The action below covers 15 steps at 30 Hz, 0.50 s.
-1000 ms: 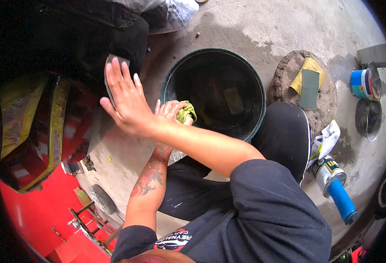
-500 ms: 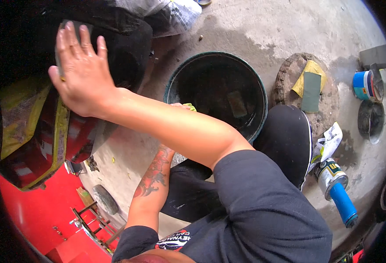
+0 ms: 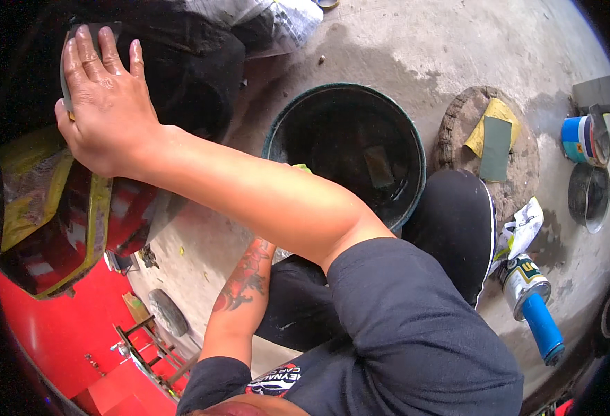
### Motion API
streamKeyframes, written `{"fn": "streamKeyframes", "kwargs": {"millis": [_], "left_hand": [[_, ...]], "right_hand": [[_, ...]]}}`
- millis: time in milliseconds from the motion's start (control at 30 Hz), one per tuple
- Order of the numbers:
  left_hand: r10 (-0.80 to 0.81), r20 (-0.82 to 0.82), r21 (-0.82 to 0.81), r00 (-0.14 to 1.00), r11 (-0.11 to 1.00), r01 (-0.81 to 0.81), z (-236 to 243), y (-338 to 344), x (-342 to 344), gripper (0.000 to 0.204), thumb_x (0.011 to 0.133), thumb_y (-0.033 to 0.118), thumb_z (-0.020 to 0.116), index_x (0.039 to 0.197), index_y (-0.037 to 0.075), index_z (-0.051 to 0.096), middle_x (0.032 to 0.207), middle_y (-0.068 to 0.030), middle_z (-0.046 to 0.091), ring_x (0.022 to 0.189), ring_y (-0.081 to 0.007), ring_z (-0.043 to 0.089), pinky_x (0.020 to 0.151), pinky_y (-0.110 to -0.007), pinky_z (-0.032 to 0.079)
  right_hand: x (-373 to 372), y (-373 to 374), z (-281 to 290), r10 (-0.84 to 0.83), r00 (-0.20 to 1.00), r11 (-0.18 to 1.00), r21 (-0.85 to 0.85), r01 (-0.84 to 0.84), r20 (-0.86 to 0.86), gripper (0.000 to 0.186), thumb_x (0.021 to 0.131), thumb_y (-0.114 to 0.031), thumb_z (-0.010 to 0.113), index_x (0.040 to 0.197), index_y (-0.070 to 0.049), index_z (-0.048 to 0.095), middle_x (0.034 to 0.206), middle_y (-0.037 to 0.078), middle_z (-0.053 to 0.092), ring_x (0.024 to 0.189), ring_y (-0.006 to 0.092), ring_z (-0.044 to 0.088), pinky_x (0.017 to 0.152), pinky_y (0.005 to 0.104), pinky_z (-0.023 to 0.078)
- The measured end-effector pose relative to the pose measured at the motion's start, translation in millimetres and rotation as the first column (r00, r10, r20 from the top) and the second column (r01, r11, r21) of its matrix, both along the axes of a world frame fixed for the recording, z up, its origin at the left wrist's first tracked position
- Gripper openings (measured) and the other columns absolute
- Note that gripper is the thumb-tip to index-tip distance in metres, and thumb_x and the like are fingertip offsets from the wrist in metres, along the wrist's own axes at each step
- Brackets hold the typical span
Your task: The person performs wet sanding on a masked-off car body panel using a sanding block and then wipes and buffs the surface with a cloth and water.
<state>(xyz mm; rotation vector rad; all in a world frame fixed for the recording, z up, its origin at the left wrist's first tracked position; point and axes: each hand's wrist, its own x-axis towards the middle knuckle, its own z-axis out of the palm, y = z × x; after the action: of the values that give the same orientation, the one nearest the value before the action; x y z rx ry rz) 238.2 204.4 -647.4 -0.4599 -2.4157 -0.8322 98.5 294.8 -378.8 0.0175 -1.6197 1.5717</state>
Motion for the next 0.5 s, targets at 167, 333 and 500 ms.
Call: {"fn": "streamKeyframes", "kwargs": {"millis": [167,333,500], "left_hand": [[-0.221,0.637,-0.484,0.739,0.631,0.606,78,-26,-40,0.031,0.090,0.033,0.067,0.112,0.013,0.061,0.111,-0.0058,0.060,0.110,-0.0249,0.056,0.104,-0.040,0.040],[-0.344,0.498,-0.390,0.796,0.730,0.560,37,-50,-42,0.041,0.083,0.040,0.071,0.115,0.015,0.065,0.112,-0.0087,0.065,0.108,-0.0318,0.059,0.097,-0.045,0.044],[-0.268,0.502,-0.263,0.822,0.859,0.440,22,-52,-39,0.059,0.073,0.050,0.075,0.116,0.012,0.066,0.109,-0.0144,0.069,0.103,-0.0379,0.063,0.085,-0.051,0.049]], "right_hand": [[26,-24,-82,0.040,0.990,0.979,0.193,-0.066,0.133,0.074,0.098,-0.036,0.050,0.156,-0.006,0.018,0.163,0.017,0.017,0.150,0.0394,0.016,0.116,0.0623,0.015],[39,-32,-102,0.025,0.986,0.931,0.355,-0.082,0.163,0.077,0.095,-0.035,0.056,0.156,-0.005,0.020,0.161,0.018,0.022,0.147,0.0410,0.022,0.114,0.0642,0.020],[13,-8,-70,-0.064,0.998,0.956,0.289,0.055,0.023,0.075,0.095,-0.035,0.057,0.155,-0.006,0.023,0.161,0.018,0.023,0.146,0.0407,0.026,0.112,0.0644,0.022]]}}
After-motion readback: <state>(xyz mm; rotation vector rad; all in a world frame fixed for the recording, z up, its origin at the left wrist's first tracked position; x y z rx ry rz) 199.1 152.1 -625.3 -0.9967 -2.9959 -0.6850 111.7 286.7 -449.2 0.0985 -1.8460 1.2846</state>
